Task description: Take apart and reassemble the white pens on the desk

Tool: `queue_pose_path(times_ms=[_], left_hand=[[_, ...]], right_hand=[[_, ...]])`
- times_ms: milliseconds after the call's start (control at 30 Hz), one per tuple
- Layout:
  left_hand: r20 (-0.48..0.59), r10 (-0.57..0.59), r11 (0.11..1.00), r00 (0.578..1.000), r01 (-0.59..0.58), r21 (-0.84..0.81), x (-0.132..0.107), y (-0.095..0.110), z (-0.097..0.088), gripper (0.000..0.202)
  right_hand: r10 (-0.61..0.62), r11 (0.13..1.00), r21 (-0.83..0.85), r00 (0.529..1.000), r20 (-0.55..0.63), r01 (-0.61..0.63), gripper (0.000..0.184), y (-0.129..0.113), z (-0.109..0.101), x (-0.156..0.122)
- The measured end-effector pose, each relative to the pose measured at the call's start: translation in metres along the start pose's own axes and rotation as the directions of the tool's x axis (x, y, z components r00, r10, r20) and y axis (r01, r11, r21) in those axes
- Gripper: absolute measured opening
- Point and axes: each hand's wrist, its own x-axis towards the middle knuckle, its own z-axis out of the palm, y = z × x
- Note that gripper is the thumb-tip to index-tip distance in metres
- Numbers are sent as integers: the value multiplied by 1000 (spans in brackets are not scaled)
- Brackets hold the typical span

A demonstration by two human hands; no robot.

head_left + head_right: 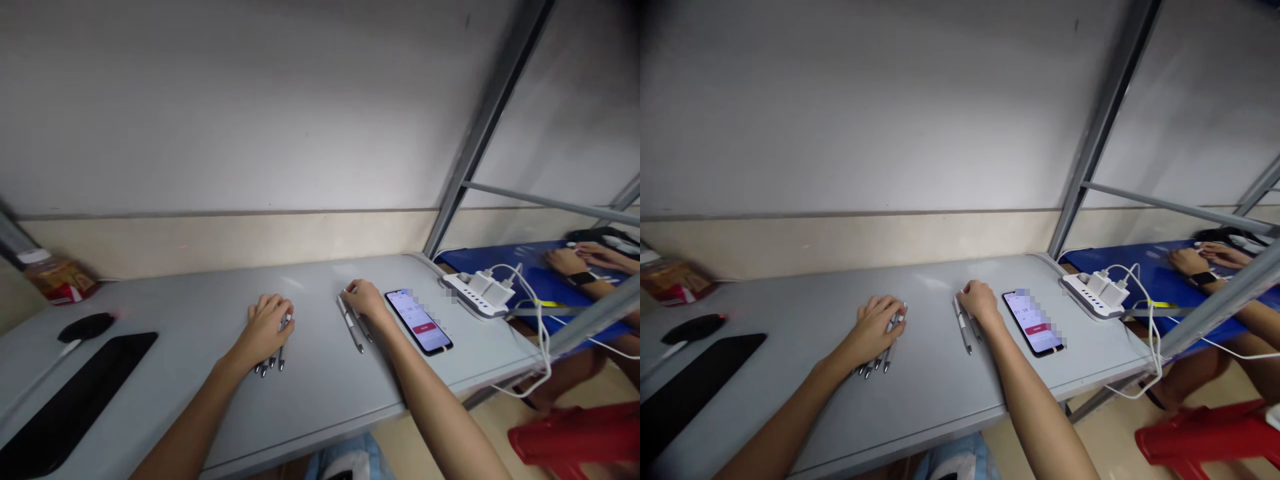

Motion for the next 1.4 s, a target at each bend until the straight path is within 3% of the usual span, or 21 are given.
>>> queue_pose_path(times_ms=[1400], left_hand=[[5,60,998,998,-60,36,-1,1,-1,10]], right_hand=[[-64,997,-31,998,27,65,19,-2,6,1]])
